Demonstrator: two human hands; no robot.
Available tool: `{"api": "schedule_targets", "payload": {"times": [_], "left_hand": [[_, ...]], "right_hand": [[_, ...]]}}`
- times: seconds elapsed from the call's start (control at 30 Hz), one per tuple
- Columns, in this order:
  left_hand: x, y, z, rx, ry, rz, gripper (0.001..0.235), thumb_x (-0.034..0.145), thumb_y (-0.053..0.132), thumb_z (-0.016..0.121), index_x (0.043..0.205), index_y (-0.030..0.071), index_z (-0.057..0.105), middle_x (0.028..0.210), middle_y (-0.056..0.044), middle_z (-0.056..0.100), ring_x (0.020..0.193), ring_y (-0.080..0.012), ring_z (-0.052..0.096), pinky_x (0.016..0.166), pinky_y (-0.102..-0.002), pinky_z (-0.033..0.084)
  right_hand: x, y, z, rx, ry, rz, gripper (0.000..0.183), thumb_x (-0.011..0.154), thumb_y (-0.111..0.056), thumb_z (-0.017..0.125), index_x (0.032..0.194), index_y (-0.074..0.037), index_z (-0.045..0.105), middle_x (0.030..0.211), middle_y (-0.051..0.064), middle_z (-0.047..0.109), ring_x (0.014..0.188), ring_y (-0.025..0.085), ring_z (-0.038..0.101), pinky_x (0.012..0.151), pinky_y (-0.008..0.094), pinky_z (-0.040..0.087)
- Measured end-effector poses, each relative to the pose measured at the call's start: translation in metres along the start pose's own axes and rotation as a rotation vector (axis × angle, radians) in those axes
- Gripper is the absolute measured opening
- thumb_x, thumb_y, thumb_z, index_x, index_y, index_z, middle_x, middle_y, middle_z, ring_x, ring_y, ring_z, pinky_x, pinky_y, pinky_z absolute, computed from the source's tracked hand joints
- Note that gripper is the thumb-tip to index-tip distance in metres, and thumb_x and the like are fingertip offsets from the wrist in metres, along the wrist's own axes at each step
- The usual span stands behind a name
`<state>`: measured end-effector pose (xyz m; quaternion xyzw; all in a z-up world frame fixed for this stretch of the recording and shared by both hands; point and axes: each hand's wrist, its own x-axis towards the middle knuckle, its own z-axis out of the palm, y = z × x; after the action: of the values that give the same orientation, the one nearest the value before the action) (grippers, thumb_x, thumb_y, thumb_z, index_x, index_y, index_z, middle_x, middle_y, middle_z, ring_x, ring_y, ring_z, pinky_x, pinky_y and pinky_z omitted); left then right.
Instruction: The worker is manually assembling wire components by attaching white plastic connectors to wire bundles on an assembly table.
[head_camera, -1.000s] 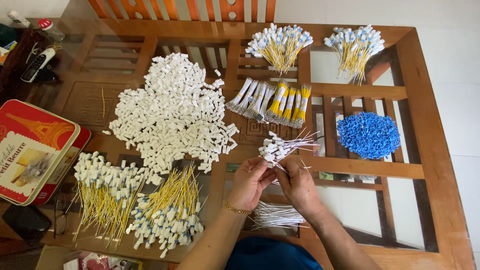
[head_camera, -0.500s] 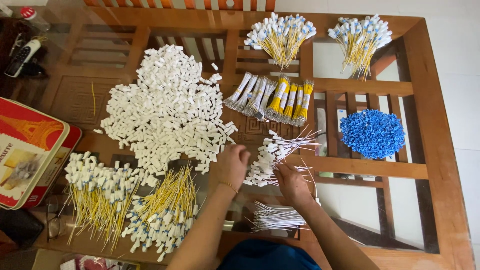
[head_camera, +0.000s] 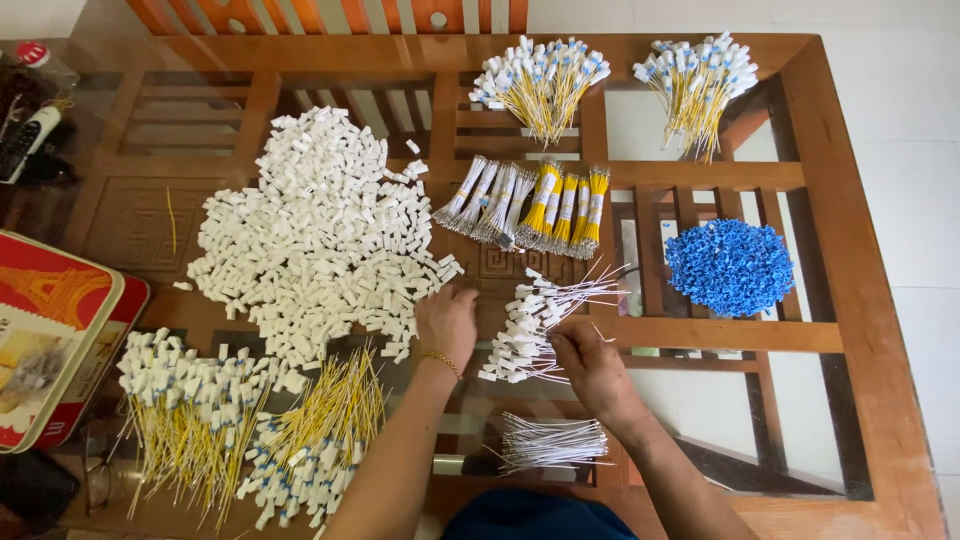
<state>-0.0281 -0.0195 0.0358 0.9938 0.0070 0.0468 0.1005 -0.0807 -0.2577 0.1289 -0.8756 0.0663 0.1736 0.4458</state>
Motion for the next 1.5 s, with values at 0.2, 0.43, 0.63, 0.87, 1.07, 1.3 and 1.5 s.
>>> {"api": "schedule_targets", "payload": {"times": [0.2, 0.43, 0.63, 0.87, 1.07, 1.3, 1.5], "left_hand": [[-0.038, 0.057, -0.063, -1.511, -0.281, -0.313, 0.026, 0.102, 0.008, 0.060, 0.127, 0.001, 0.065, 0.109, -0.019, 0.063, 0.088, -0.0245, 0.071, 0.079, -0.035, 0.065], [-0.071, 0.077, -0.088, -1.768, -0.245, -0.278, 0.025, 0.099, 0.005, 0.064, 0.123, 0.001, 0.067, 0.095, -0.009, 0.068, 0.079, -0.0241, 0.077, 0.071, -0.035, 0.067], [-0.081, 0.079, -0.096, -1.921, -0.268, -0.389, 0.029, 0.099, 0.007, 0.064, 0.128, 0.004, 0.067, 0.096, -0.008, 0.068, 0.090, -0.0314, 0.078, 0.080, -0.042, 0.066], [-0.083, 0.082, -0.103, -2.033, -0.263, -0.622, 0.024, 0.095, 0.022, 0.074, 0.116, 0.013, 0.067, 0.105, -0.010, 0.075, 0.093, -0.0267, 0.078, 0.080, -0.036, 0.065], [-0.085, 0.088, -0.115, -2.102, -0.252, -0.656, 0.023, 0.093, 0.021, 0.076, 0.110, 0.012, 0.063, 0.100, -0.010, 0.075, 0.092, -0.0270, 0.077, 0.082, -0.039, 0.065], [-0.089, 0.095, -0.117, -2.056, -0.264, -0.662, 0.022, 0.092, 0.019, 0.079, 0.106, 0.013, 0.063, 0.092, -0.007, 0.072, 0.093, -0.0273, 0.077, 0.084, -0.040, 0.064], [-0.086, 0.085, -0.105, -2.075, -0.269, -0.695, 0.022, 0.093, 0.020, 0.079, 0.105, 0.012, 0.062, 0.093, -0.009, 0.070, 0.095, -0.0303, 0.077, 0.085, -0.043, 0.064]], "right_hand": [[0.001, 0.019, 0.011, 0.346, 0.067, -0.073, 0.014, 0.093, -0.023, 0.075, 0.102, -0.013, 0.078, 0.071, 0.003, 0.073, 0.068, 0.012, 0.065, 0.062, 0.027, 0.054], [-0.017, -0.005, -0.002, 0.404, 0.086, -0.080, 0.015, 0.084, -0.016, 0.084, 0.097, -0.010, 0.081, 0.071, 0.005, 0.072, 0.068, 0.011, 0.063, 0.061, 0.026, 0.052], [-0.038, -0.022, -0.013, 0.418, 0.095, -0.115, 0.018, 0.088, -0.015, 0.082, 0.103, -0.006, 0.082, 0.078, 0.007, 0.076, 0.075, 0.012, 0.063, 0.073, 0.027, 0.056], [-0.059, -0.037, -0.018, 0.073, 0.179, -0.192, 0.019, 0.087, -0.035, 0.079, 0.098, -0.020, 0.083, 0.076, 0.009, 0.079, 0.080, 0.026, 0.078, 0.074, 0.040, 0.060], [-0.067, -0.047, -0.021, 0.010, 0.265, -0.360, 0.021, 0.087, -0.032, 0.079, 0.094, -0.013, 0.081, 0.076, 0.018, 0.075, 0.083, 0.039, 0.075, 0.071, 0.046, 0.059], [-0.067, -0.051, -0.022, -0.024, 0.259, -0.460, 0.020, 0.085, -0.029, 0.080, 0.095, -0.012, 0.079, 0.078, 0.019, 0.074, 0.082, 0.041, 0.074, 0.072, 0.047, 0.059], [-0.057, -0.037, -0.017, 0.014, 0.170, -0.460, 0.018, 0.094, -0.026, 0.071, 0.102, -0.010, 0.073, 0.082, 0.019, 0.074, 0.087, 0.041, 0.074, 0.074, 0.048, 0.058]]}}
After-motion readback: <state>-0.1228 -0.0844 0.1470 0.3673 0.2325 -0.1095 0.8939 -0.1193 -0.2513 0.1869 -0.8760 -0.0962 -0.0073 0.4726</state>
